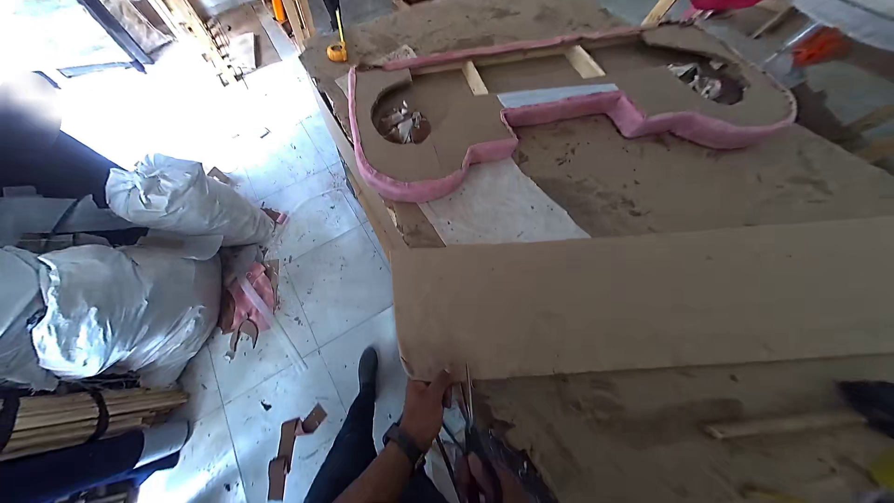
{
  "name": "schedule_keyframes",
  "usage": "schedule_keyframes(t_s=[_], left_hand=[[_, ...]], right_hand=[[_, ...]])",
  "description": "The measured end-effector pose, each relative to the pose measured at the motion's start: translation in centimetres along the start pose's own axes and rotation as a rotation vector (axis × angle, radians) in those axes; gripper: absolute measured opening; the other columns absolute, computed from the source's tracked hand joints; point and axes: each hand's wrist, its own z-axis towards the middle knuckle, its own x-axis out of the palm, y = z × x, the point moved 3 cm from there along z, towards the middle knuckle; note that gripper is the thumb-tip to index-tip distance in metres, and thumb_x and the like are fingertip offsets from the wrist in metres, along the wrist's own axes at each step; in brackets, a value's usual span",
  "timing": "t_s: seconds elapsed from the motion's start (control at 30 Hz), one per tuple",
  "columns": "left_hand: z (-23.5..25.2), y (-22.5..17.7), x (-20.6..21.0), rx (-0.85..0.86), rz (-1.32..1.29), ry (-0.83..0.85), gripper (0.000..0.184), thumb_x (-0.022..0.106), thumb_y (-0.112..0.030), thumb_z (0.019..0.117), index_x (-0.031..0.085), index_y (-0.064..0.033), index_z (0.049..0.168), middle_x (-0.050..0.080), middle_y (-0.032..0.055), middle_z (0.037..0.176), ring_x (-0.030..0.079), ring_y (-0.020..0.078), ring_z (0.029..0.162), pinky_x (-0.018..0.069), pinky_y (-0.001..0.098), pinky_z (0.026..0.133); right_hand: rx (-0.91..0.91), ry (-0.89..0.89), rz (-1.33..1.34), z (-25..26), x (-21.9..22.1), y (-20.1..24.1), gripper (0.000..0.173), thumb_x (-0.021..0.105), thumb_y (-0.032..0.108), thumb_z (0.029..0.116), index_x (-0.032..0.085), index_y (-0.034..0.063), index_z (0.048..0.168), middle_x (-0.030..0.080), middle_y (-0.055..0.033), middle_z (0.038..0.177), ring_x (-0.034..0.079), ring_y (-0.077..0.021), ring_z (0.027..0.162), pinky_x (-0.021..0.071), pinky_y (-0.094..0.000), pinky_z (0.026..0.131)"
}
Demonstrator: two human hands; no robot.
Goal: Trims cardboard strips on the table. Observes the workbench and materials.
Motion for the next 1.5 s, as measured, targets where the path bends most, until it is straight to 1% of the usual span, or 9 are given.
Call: schedule_keyframes(t_s=[0.23, 0.63, 0.73, 0.83, 0.97, 1.17, 1.3, 1.4, 1.5], left_hand=[[-1.5, 0.2, -1.3, 0.002, 0.009, 0.019, 0.024, 0.060, -0.019, 0.1037, 0.065, 0.0046, 0.100, 0.061, 0.0095, 0.066, 0.057, 0.0165, 0.057, 0.0529, 0.0320, 0.060], [-2.2, -1.3, -3.8, -0.061, -0.019, 0.033, 0.029, 0.057, -0.024, 0.1057, 0.069, 0.0014, 0.104, 0.064, 0.0120, 0.069, 0.059, 0.0171, 0.060, 0.0540, 0.0324, 0.066], [-2.0, -1.9, -4.0, -0.084, -0.056, -0.007, 0.036, 0.052, -0.032, 0.1078, 0.068, -0.0002, 0.111, 0.066, 0.0141, 0.072, 0.058, 0.0167, 0.057, 0.0539, 0.0309, 0.061], [-2.2, -2.4, -4.2, -0.053, -0.004, 0.006, 0.033, 0.056, -0.031, 0.1065, 0.070, -0.0010, 0.105, 0.062, 0.0116, 0.069, 0.052, 0.0140, 0.054, 0.0480, 0.0274, 0.056], [-3.4, -3.4, -5.0, -0.071, 0.062, 0.081, 0.034, 0.056, -0.030, 0.1064, 0.070, 0.0001, 0.100, 0.062, 0.0090, 0.069, 0.052, 0.0125, 0.054, 0.0485, 0.0262, 0.056], [-4.0, -4.3, -6.2, -0.079, 0.088, 0.106, 0.032, 0.056, -0.029, 0.1065, 0.070, -0.0009, 0.101, 0.062, 0.0071, 0.069, 0.053, 0.0115, 0.055, 0.0488, 0.0255, 0.056], [-4.3, -5.1, -7.0, -0.141, 0.004, 0.222, 0.038, 0.050, -0.029, 0.1087, 0.067, 0.0050, 0.108, 0.069, 0.0139, 0.082, 0.065, 0.0185, 0.068, 0.0584, 0.0342, 0.070], [-4.8, -7.9, -10.2, -0.179, -0.097, 0.148, 0.053, 0.046, -0.043, 0.1059, 0.057, 0.0011, 0.133, 0.070, 0.0227, 0.117, 0.072, 0.0320, 0.099, 0.0604, 0.0499, 0.089], [-2.7, -9.6, -11.1, -0.256, 0.036, 0.072, 0.050, 0.063, -0.039, 0.1001, 0.057, -0.0059, 0.137, 0.071, 0.0169, 0.118, 0.071, 0.0285, 0.103, 0.0599, 0.0485, 0.090]], right_hand=[[-0.002, 0.070, 0.040, 2.2, 0.0, 1.1, 0.062, 0.064, 0.068, 0.0903, 0.066, 0.0075, 0.104, 0.066, -0.0082, 0.094, 0.061, -0.0148, 0.072, 0.0482, -0.0255, 0.053], [-0.082, 0.005, 0.092, 2.0, 2.6, 0.9, 0.045, 0.076, 0.047, 0.0913, 0.067, 0.0045, 0.081, 0.056, -0.0046, 0.065, 0.045, -0.0086, 0.047, 0.0367, -0.0230, 0.040], [-0.095, -0.013, 0.075, 2.1, 3.3, 1.0, 0.044, 0.077, 0.046, 0.0898, 0.067, 0.0046, 0.079, 0.058, -0.0057, 0.065, 0.048, -0.0086, 0.047, 0.0380, -0.0228, 0.040], [-0.085, 0.037, 0.113, 2.0, 3.7, 1.4, 0.043, 0.075, 0.045, 0.0922, 0.068, 0.0029, 0.084, 0.062, -0.0084, 0.071, 0.051, -0.0094, 0.051, 0.0393, -0.0227, 0.042], [-0.097, 0.174, 0.084, 2.8, 4.2, 2.9, 0.057, 0.063, 0.061, 0.0947, 0.067, 0.0044, 0.091, 0.064, -0.0099, 0.084, 0.058, -0.0140, 0.065, 0.0460, -0.0257, 0.051], [-0.072, 0.146, 0.093, 2.6, 5.5, 2.8, 0.051, 0.067, 0.059, 0.0927, 0.064, 0.0084, 0.092, 0.060, -0.0049, 0.085, 0.057, -0.0118, 0.072, 0.0470, -0.0248, 0.059], [-0.138, 0.078, 0.143, 2.5, 6.1, 2.7, 0.042, 0.073, 0.043, 0.0944, 0.065, 0.0040, 0.080, 0.058, -0.0052, 0.071, 0.052, -0.0097, 0.057, 0.0460, -0.0249, 0.053], [-0.186, 0.043, 0.081, 2.9, 5.6, 1.9, 0.044, 0.078, 0.043, 0.0905, 0.066, 0.0040, 0.074, 0.059, -0.0053, 0.064, 0.052, -0.0101, 0.051, 0.0452, -0.0252, 0.047], [-0.189, 0.052, 0.037, 3.2, 5.3, 0.7, 0.046, 0.080, 0.046, 0.0879, 0.067, 0.0044, 0.074, 0.060, -0.0051, 0.063, 0.054, -0.0102, 0.051, 0.0468, -0.0253, 0.047]])
